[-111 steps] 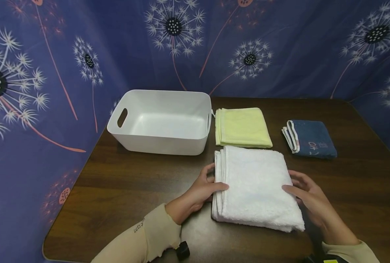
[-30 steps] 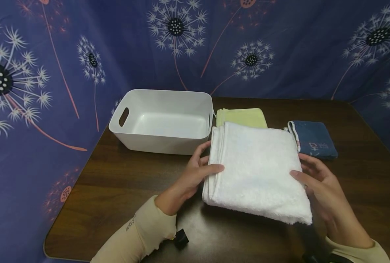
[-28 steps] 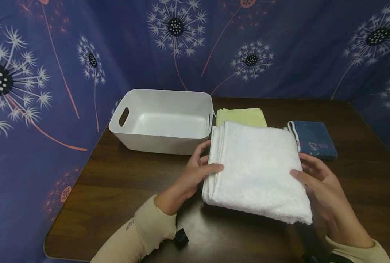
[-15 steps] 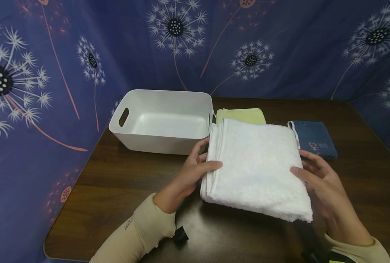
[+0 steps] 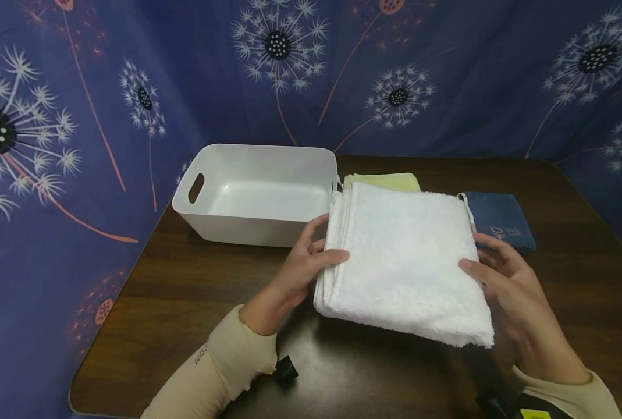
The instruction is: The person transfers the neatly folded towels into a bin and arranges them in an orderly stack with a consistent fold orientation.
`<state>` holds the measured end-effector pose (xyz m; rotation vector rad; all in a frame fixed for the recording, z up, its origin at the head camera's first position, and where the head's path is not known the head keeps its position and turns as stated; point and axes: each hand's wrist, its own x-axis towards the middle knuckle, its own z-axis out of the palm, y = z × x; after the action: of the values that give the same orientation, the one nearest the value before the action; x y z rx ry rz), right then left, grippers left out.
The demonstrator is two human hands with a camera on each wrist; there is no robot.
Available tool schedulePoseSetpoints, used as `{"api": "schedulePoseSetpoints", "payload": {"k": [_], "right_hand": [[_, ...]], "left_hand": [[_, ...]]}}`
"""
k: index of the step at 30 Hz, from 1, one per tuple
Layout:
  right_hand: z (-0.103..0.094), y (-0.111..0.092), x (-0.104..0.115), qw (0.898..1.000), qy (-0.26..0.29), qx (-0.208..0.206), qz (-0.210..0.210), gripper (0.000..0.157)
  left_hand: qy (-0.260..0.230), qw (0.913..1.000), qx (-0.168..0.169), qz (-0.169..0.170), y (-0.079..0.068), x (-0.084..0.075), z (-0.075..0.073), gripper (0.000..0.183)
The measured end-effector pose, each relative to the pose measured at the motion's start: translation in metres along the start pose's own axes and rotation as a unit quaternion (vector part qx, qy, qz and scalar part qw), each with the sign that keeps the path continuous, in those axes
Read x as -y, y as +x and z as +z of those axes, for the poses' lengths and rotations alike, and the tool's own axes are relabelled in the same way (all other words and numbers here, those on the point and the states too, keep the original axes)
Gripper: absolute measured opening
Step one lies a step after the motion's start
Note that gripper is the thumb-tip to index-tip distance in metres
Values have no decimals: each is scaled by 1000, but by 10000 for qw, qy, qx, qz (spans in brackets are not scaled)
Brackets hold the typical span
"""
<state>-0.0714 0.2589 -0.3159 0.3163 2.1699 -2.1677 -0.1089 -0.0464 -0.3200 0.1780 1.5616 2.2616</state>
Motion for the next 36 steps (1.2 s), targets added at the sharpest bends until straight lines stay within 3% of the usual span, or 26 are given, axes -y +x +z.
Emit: {"api": "schedulePoseSetpoints", "payload": {"k": [22,36], "right_hand": [[11,6,9,9998,-210,-21,-71,50],[21,10,13,9994,121,142,-285,48]], "left_hand": [[152,9998,8,148,1,-9,-10,73],[125,9996,111,230,4,-14,-18,72]]}}
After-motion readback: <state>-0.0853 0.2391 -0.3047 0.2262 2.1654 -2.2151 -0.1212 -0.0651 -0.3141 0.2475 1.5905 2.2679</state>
